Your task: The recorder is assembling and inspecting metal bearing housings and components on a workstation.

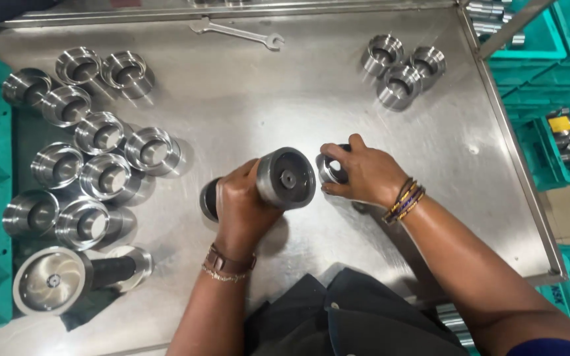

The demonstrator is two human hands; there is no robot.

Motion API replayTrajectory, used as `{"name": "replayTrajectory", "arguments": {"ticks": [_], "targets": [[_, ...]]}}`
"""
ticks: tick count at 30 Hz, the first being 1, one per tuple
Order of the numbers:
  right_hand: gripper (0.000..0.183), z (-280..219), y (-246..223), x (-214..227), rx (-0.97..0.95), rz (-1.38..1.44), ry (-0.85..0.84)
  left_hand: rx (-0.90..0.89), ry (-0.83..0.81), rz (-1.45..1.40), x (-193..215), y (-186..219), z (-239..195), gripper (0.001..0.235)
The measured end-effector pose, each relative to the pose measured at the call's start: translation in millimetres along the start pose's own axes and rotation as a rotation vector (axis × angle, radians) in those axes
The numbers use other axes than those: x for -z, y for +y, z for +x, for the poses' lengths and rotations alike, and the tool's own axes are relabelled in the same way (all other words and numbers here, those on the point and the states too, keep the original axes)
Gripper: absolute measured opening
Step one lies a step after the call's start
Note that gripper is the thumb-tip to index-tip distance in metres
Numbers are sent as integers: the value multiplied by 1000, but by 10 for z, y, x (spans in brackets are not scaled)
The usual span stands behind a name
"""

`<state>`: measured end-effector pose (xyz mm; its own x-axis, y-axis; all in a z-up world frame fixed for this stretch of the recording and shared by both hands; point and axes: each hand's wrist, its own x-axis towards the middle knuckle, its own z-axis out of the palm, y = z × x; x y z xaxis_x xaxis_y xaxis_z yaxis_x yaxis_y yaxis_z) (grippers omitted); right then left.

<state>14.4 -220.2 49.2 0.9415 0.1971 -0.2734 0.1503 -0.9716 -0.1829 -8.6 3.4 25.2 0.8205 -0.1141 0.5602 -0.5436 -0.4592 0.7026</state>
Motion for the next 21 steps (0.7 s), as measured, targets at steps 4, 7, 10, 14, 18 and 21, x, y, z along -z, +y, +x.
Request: {"name": "replayTrajectory", "arguments": {"ticks": [4,7,10,14,18,21], "targets": [[73,-96,138,1,-41,54,-204,-27,-71,178,-21,42,1,33],[68,-223,370,-242,118,928,-137,-41,-164,278,-116,-65,-45,32],[80,-500,199,-26,252,1145,31,-85,-197,303,-76,71,16,28],[77,-520,139,79,399,1059,54,-102,-238,349,-156,42,-30,21],[75,-471,62,89,482,888,135,-117,-278,395,-178,16,-52,18],[74,-457,26,71,487,846,160,-121,-288,388,-191,-2,-46,21]]}}
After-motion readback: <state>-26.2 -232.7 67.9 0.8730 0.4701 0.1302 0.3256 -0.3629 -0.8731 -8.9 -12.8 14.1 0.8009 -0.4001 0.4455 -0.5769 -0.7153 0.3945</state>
